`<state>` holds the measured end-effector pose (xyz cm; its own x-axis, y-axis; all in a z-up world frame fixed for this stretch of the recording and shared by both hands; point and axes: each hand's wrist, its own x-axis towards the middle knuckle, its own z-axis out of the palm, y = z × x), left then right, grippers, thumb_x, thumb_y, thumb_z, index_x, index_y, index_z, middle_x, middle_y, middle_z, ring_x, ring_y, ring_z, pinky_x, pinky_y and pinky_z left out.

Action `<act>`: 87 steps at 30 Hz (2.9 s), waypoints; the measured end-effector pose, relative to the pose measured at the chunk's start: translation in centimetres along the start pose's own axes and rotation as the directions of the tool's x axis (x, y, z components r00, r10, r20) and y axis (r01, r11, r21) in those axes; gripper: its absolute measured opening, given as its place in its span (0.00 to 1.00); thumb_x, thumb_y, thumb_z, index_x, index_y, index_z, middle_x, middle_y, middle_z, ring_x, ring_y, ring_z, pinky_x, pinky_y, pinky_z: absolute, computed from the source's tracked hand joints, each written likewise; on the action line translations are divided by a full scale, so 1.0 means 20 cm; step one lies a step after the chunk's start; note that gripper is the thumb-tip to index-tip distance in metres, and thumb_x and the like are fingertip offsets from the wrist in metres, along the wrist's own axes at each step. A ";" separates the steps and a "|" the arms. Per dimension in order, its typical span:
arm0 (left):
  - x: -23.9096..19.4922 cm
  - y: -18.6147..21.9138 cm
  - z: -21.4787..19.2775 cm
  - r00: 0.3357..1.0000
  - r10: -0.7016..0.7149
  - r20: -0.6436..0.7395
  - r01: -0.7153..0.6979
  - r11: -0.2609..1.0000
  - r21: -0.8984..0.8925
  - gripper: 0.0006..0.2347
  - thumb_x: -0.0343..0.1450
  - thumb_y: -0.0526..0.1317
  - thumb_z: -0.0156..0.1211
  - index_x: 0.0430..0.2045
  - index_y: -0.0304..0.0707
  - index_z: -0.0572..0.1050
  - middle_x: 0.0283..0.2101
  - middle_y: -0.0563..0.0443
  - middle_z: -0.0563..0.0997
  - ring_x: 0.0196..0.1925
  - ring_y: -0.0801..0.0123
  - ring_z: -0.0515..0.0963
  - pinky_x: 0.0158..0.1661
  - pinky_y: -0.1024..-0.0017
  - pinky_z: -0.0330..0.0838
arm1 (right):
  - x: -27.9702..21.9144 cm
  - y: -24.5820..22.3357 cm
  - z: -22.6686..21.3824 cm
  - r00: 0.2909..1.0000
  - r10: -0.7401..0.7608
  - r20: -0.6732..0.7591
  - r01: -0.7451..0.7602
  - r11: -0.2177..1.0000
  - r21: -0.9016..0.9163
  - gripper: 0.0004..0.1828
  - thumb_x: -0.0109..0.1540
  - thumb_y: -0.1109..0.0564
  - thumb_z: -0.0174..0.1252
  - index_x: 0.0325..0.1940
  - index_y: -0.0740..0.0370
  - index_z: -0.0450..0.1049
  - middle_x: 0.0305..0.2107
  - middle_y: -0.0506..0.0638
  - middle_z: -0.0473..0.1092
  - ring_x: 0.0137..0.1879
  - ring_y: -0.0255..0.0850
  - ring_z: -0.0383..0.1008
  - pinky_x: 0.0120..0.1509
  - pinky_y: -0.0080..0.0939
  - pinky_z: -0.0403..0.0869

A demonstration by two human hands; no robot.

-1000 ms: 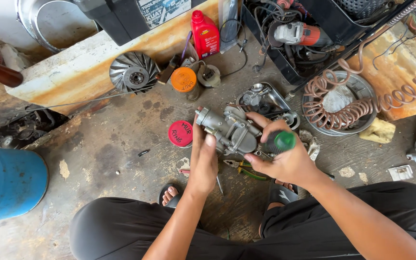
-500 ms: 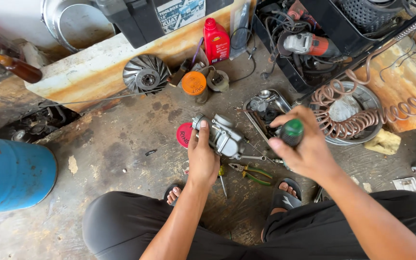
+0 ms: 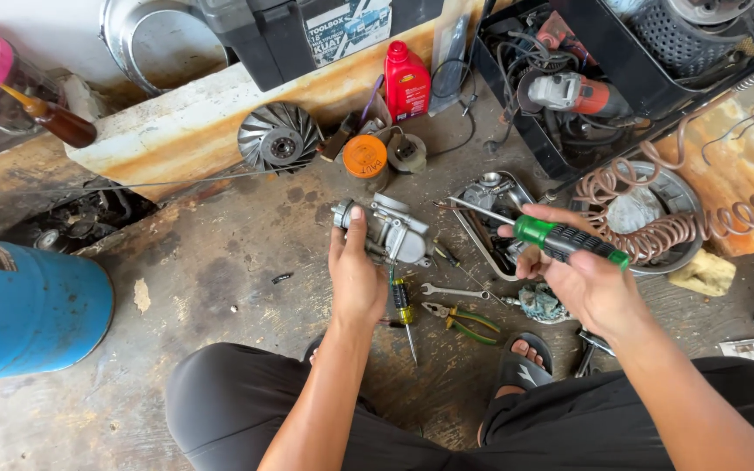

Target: Disassembling and inspecting a motorcycle carburetor using a screwdriver

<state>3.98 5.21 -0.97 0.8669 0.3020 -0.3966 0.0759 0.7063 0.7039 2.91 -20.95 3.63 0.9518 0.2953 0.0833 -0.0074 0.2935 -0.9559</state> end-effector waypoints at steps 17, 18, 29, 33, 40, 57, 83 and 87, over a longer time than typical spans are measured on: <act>0.00 0.05 0.03 0.998 -0.058 0.038 0.063 0.988 -0.144 0.12 0.77 0.42 0.54 0.47 0.31 0.67 0.37 0.48 0.75 0.34 0.73 0.77 0.37 0.73 0.75 | -0.08 -0.10 -0.05 0.997 -0.083 -0.005 0.082 0.983 0.163 0.24 0.63 0.62 0.54 0.64 0.70 0.69 0.47 0.66 0.74 0.43 0.47 0.79 0.45 0.39 0.76; 0.01 0.04 0.02 0.999 -0.022 0.033 0.025 0.996 -0.090 0.12 0.76 0.42 0.54 0.46 0.32 0.67 0.36 0.49 0.74 0.33 0.73 0.76 0.36 0.73 0.74 | -0.08 -0.10 -0.05 0.992 -0.091 0.089 0.086 0.995 0.053 0.27 0.60 0.68 0.56 0.65 0.68 0.67 0.51 0.73 0.72 0.42 0.50 0.81 0.42 0.35 0.80; 0.00 0.08 0.06 0.995 -0.020 -0.094 0.023 0.999 0.037 0.12 0.77 0.43 0.51 0.48 0.32 0.68 0.38 0.49 0.73 0.36 0.70 0.76 0.40 0.69 0.74 | -0.16 -0.16 0.15 0.934 -0.173 0.312 0.356 0.431 -0.829 0.29 0.51 0.62 0.66 0.58 0.59 0.76 0.38 0.48 0.77 0.22 0.33 0.69 0.25 0.32 0.68; 0.00 0.11 0.08 0.987 -0.067 -0.149 0.067 0.998 -0.004 0.13 0.78 0.42 0.50 0.51 0.32 0.68 0.40 0.48 0.73 0.38 0.70 0.75 0.41 0.69 0.72 | -0.16 -0.14 0.12 0.895 -0.232 0.380 0.427 0.203 -0.881 0.29 0.51 0.60 0.67 0.58 0.55 0.77 0.34 0.45 0.76 0.21 0.34 0.67 0.26 0.35 0.67; -0.01 0.11 0.07 0.988 -0.060 -0.145 0.056 0.998 -0.029 0.12 0.78 0.41 0.50 0.51 0.30 0.69 0.39 0.49 0.75 0.36 0.72 0.76 0.38 0.71 0.73 | -0.16 -0.14 0.11 0.880 -0.222 0.419 0.437 0.038 -0.898 0.27 0.53 0.58 0.64 0.58 0.54 0.79 0.33 0.42 0.72 0.21 0.33 0.64 0.25 0.35 0.63; -0.02 0.12 0.05 0.986 -0.070 -0.151 0.072 0.997 0.007 0.11 0.78 0.42 0.50 0.49 0.33 0.70 0.38 0.50 0.74 0.34 0.72 0.75 0.36 0.72 0.70 | -0.15 -0.16 0.14 0.832 -0.254 0.493 0.477 -0.127 -0.870 0.28 0.52 0.58 0.66 0.58 0.50 0.79 0.41 0.46 0.74 0.25 0.36 0.68 0.29 0.36 0.68; 0.20 -0.13 -0.04 0.966 0.187 -0.179 -0.173 0.981 0.090 0.16 0.73 0.43 0.66 0.44 0.27 0.71 0.31 0.40 0.78 0.32 0.60 0.83 0.34 0.59 0.86 | -0.26 0.12 0.16 0.724 -0.357 0.590 0.496 -0.323 -0.806 0.23 0.64 0.52 0.54 0.64 0.51 0.75 0.39 0.55 0.71 0.28 0.42 0.74 0.29 0.38 0.74; 0.20 -0.14 -0.07 0.963 0.217 -0.162 -0.207 0.976 0.075 0.15 0.73 0.43 0.65 0.44 0.28 0.70 0.31 0.38 0.79 0.32 0.59 0.84 0.34 0.58 0.86 | -0.28 0.16 0.17 0.758 -0.403 0.513 0.485 -0.177 -0.856 0.20 0.64 0.51 0.55 0.59 0.51 0.79 0.36 0.52 0.72 0.26 0.42 0.75 0.28 0.37 0.74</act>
<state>6.52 5.29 -5.37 0.7713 0.5474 -0.3248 -0.0686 0.5787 0.8126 -3.42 -18.54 1.02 0.5669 0.5716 0.5932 0.7260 -0.6870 -0.0317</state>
